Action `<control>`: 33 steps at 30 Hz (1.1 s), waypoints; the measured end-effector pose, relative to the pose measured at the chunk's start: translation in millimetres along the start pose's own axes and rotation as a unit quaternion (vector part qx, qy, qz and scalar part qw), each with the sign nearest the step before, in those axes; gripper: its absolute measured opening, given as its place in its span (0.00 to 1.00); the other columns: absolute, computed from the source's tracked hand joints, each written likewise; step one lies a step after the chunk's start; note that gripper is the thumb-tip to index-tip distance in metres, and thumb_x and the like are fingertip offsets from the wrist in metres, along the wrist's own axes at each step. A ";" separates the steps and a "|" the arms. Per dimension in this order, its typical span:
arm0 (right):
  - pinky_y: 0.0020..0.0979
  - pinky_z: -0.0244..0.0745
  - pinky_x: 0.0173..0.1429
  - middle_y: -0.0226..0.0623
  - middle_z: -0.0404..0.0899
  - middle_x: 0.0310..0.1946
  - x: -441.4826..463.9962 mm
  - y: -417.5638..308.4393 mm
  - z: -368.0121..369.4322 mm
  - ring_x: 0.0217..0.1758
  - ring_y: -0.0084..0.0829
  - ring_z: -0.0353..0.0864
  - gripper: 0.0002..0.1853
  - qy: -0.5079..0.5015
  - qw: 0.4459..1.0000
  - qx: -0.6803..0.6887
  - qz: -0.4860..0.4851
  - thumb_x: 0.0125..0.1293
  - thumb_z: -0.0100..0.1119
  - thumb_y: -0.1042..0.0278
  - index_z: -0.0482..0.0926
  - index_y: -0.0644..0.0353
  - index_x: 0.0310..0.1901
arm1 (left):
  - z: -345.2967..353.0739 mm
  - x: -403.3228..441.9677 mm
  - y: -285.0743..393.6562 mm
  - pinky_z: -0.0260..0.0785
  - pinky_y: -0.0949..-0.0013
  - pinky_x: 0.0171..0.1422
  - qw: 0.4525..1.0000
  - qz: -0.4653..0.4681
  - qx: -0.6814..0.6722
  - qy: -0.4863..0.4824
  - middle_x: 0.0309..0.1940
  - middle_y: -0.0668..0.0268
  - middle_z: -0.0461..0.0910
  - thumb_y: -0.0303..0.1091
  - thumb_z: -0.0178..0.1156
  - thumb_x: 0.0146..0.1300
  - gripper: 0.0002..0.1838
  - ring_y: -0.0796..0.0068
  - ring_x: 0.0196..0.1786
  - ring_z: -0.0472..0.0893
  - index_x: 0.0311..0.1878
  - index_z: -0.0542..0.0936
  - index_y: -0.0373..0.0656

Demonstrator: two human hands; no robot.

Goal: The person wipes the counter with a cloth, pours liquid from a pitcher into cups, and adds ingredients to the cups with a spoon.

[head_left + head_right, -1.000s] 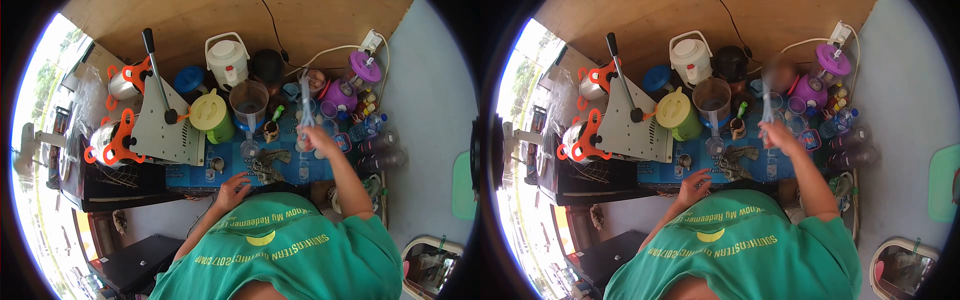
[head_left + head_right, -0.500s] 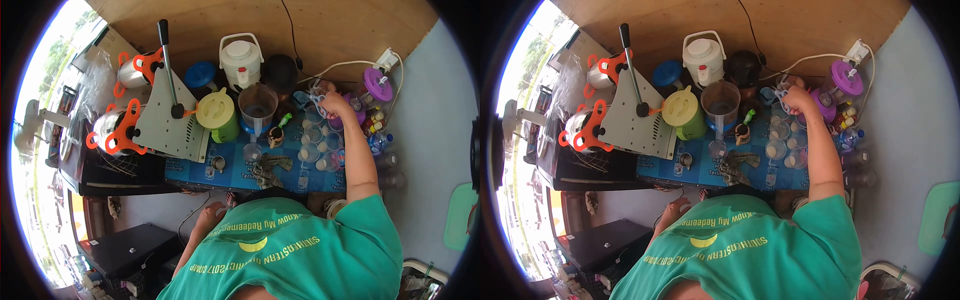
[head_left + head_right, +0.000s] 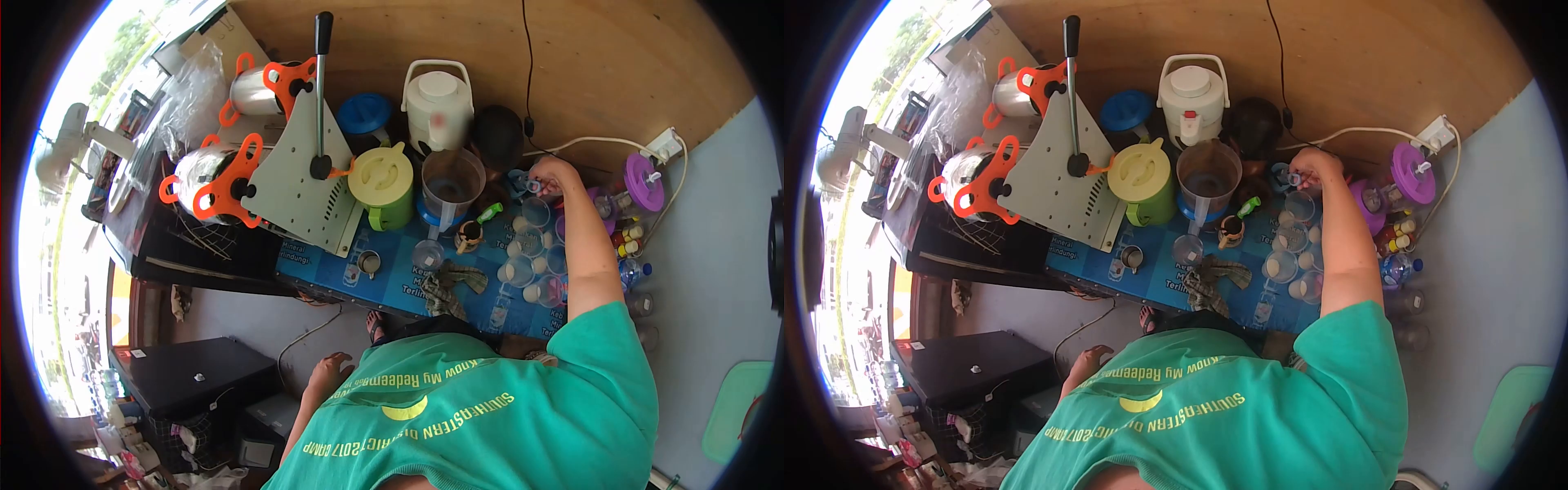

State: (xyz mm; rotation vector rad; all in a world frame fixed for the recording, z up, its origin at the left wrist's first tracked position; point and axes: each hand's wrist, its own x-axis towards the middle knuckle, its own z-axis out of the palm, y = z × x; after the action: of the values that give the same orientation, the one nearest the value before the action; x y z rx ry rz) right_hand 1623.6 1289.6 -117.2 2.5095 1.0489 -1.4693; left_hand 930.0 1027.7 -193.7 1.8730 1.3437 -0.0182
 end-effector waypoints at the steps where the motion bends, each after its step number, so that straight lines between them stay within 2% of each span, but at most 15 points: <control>1: 0.28 0.65 0.16 0.41 0.85 0.24 2.6 -2.7 0.1 0.16 0.27 0.76 0.14 0.027 0.999 0.016 -0.013 0.65 0.58 0.61 0.83 0.64 0.32 | 2.1 -3.4 -2.5 0.75 0.56 0.58 1.000 -0.001 -0.002 0.003 0.50 0.55 0.84 0.37 0.65 0.60 0.16 0.49 0.52 0.82 0.49 0.83 0.40; 5: 0.29 0.67 0.17 0.42 0.84 0.22 26.1 -14.9 15.7 0.15 0.28 0.77 0.14 0.132 0.990 0.008 -0.050 0.64 0.58 0.63 0.83 0.66 0.30 | 7.3 -11.8 -10.8 0.74 0.55 0.59 1.000 -0.020 -0.003 0.003 0.51 0.55 0.83 0.37 0.65 0.61 0.16 0.50 0.53 0.82 0.50 0.83 0.40; 7: 0.32 0.71 0.19 0.43 0.83 0.19 42.5 -13.8 20.0 0.15 0.30 0.79 0.15 0.244 0.963 -0.004 -0.113 0.64 0.58 0.64 0.83 0.68 0.27 | 9.3 -10.2 -12.7 0.74 0.55 0.59 1.000 -0.026 -0.008 0.000 0.51 0.54 0.83 0.38 0.65 0.61 0.16 0.50 0.53 0.82 0.50 0.83 0.40; 8: 0.32 0.71 0.19 0.43 0.83 0.19 52.1 -10.3 21.4 0.15 0.30 0.79 0.15 0.242 0.963 -0.007 -0.117 0.64 0.58 0.64 0.83 0.68 0.27 | 10.1 -9.1 -13.9 0.75 0.55 0.58 1.000 -0.015 -0.003 0.003 0.50 0.54 0.83 0.38 0.65 0.61 0.16 0.49 0.52 0.82 0.49 0.83 0.41; 10: 0.35 0.73 0.21 0.46 0.81 0.17 67.8 -5.9 27.6 0.17 0.33 0.81 0.19 0.274 0.947 -0.003 -0.170 0.63 0.61 0.59 0.83 0.70 0.25 | 12.5 -8.2 -16.7 0.75 0.55 0.58 1.000 -0.014 -0.002 0.009 0.49 0.54 0.84 0.38 0.65 0.61 0.16 0.49 0.51 0.83 0.49 0.84 0.41; 16: 0.37 0.72 0.23 0.46 0.80 0.16 26.0 -11.7 43.7 0.16 0.37 0.80 0.29 0.351 0.920 -0.015 -0.175 0.61 0.65 0.46 0.81 0.73 0.25 | 19.3 65.1 -23.7 0.76 0.52 0.54 0.998 -0.019 -0.051 0.022 0.42 0.52 0.86 0.42 0.68 0.57 0.17 0.47 0.47 0.84 0.48 0.85 0.45; 18: 0.36 0.72 0.24 0.45 0.79 0.16 23.9 -7.6 49.6 0.16 0.36 0.80 0.29 0.339 0.925 -0.007 -0.170 0.61 0.65 0.45 0.81 0.72 0.25 | 16.8 107.2 -10.2 0.76 0.55 0.57 0.989 -0.063 -0.114 0.065 0.47 0.51 0.85 0.43 0.68 0.56 0.23 0.49 0.52 0.84 0.53 0.83 0.43; 20: 0.35 0.72 0.24 0.44 0.79 0.16 16.8 -1.7 48.7 0.17 0.36 0.80 0.29 0.336 0.927 0.007 -0.165 0.61 0.65 0.44 0.81 0.72 0.26 | 37.6 161.1 -34.8 0.74 0.56 0.60 0.981 -0.052 -0.091 0.166 0.54 0.51 0.82 0.44 0.70 0.54 0.33 0.52 0.58 0.82 0.62 0.77 0.41; 22: 0.42 0.79 0.36 0.52 0.85 0.30 6.4 5.3 53.7 0.30 0.45 0.87 0.33 0.392 0.904 -0.039 -0.167 0.61 0.61 0.38 0.85 0.70 0.38 | 23.1 195.6 -17.7 0.72 0.57 0.64 0.973 -0.105 -0.133 0.154 0.60 0.52 0.79 0.47 0.71 0.52 0.42 0.53 0.63 0.78 0.69 0.69 0.40; 23: 0.42 0.79 0.36 0.52 0.85 0.30 -0.3 10.3 58.2 0.30 0.45 0.87 0.33 0.393 0.904 -0.038 -0.162 0.61 0.61 0.38 0.85 0.70 0.38 | 21.8 214.5 -17.4 0.72 0.57 0.64 0.975 -0.104 -0.132 0.149 0.60 0.52 0.79 0.47 0.71 0.52 0.42 0.53 0.63 0.78 0.69 0.69 0.40; 25: 0.37 0.78 0.33 0.45 0.86 0.31 -23.3 20.7 70.9 0.28 0.38 0.86 0.29 0.434 0.865 -0.010 -0.250 0.63 0.62 0.42 0.85 0.68 0.39 | 27.0 251.8 -20.4 0.71 0.57 0.65 0.978 -0.147 -0.107 0.106 0.61 0.53 0.79 0.46 0.71 0.53 0.43 0.54 0.64 0.77 0.71 0.66 0.42; 26: 0.37 0.78 0.33 0.45 0.86 0.31 -39.1 26.2 78.1 0.28 0.38 0.86 0.29 0.436 0.865 -0.010 -0.246 0.63 0.62 0.42 0.85 0.68 0.39 | 29.1 266.7 -19.0 0.71 0.57 0.65 0.979 -0.144 -0.106 0.103 0.61 0.53 0.79 0.46 0.71 0.53 0.43 0.54 0.64 0.77 0.71 0.66 0.42; 29: 0.26 0.71 0.26 0.33 0.84 0.28 -101.6 37.4 116.8 0.22 0.22 0.77 0.18 0.281 0.901 0.178 -0.277 0.66 0.64 0.55 0.84 0.65 0.40 | 39.7 295.8 -7.4 0.70 0.57 0.67 0.988 -0.128 -0.060 0.062 0.62 0.53 0.78 0.44 0.71 0.54 0.42 0.54 0.65 0.77 0.71 0.67 0.41; 31: 0.22 0.66 0.24 0.30 0.83 0.28 -121.3 59.9 141.5 0.20 0.17 0.73 0.13 0.238 0.899 0.228 -0.288 0.68 0.63 0.61 0.84 0.64 0.42 | 49.0 306.4 1.4 0.72 0.57 0.65 0.978 -0.048 -0.199 0.043 0.62 0.52 0.77 0.40 0.69 0.56 0.40 0.53 0.62 0.79 0.71 0.67 0.40; 33: 0.21 0.66 0.24 0.29 0.83 0.28 -145.4 78.9 163.5 0.22 0.16 0.73 0.12 0.199 0.900 0.271 -0.278 0.68 0.63 0.62 0.83 0.63 0.44 | 47.1 307.5 18.3 0.72 0.58 0.65 0.978 -0.025 -0.207 0.027 0.62 0.53 0.77 0.39 0.68 0.57 0.39 0.54 0.61 0.80 0.71 0.67 0.40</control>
State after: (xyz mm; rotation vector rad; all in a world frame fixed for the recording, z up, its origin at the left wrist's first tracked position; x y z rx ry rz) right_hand 1499.3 1093.0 -114.2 3.1783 1.7564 -1.5735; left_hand 1097.4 1238.6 -350.7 1.4970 1.3144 0.2676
